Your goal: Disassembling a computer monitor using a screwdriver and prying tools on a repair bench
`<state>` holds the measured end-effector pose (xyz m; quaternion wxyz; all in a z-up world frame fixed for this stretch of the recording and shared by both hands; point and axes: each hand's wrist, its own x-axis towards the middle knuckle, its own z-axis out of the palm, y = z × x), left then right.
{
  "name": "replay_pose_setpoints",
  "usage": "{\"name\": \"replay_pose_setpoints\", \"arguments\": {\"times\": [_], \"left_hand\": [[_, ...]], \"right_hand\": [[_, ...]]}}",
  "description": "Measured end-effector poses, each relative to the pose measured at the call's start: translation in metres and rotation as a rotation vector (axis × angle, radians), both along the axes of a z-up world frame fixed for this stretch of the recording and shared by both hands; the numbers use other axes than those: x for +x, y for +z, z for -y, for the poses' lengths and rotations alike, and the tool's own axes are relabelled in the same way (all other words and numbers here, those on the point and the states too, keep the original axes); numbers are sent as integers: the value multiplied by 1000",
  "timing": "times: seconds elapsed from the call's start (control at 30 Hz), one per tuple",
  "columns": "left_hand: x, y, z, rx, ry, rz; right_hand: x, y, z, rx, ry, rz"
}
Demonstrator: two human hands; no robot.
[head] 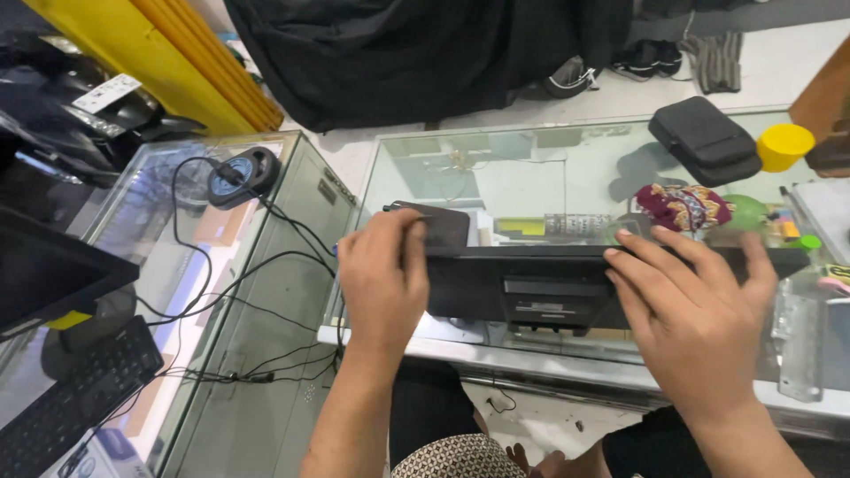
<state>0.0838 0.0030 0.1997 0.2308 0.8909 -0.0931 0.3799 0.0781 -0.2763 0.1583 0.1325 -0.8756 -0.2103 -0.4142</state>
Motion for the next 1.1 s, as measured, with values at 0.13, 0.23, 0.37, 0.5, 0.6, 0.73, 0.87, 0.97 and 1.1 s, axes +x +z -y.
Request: {"name": "replay_pose_setpoints", "arguments": {"times": [0.13, 0.23, 0.37, 0.5, 0.6, 0.73, 0.87, 0.97, 1.1], "left_hand": [[-6, -7, -25, -154, 154, -145], [-6, 1, -11, 22, -84, -129], [7, 12, 24, 395, -165, 132], [21, 17, 54, 511, -241, 265], [27, 19, 65, 587, -293, 274], [27, 26, 69, 679, -320, 293], [25, 32, 77, 852, -315, 297], [30, 37, 80, 929, -366, 255], [40, 35, 76, 937, -427, 235]], "right_hand": [[4, -3, 1, -19, 15, 18], [5, -5, 1, -2, -7, 3], [4, 2, -2, 27, 13, -16], [1, 1, -3, 52, 32, -18], [-1, 1, -5, 74, 33, -32], [0, 2, -10, 73, 4, -11], [1, 3, -11, 90, 20, -9], [0, 4, -11, 96, 30, -21], [-1, 6, -14, 113, 25, -23]]}}
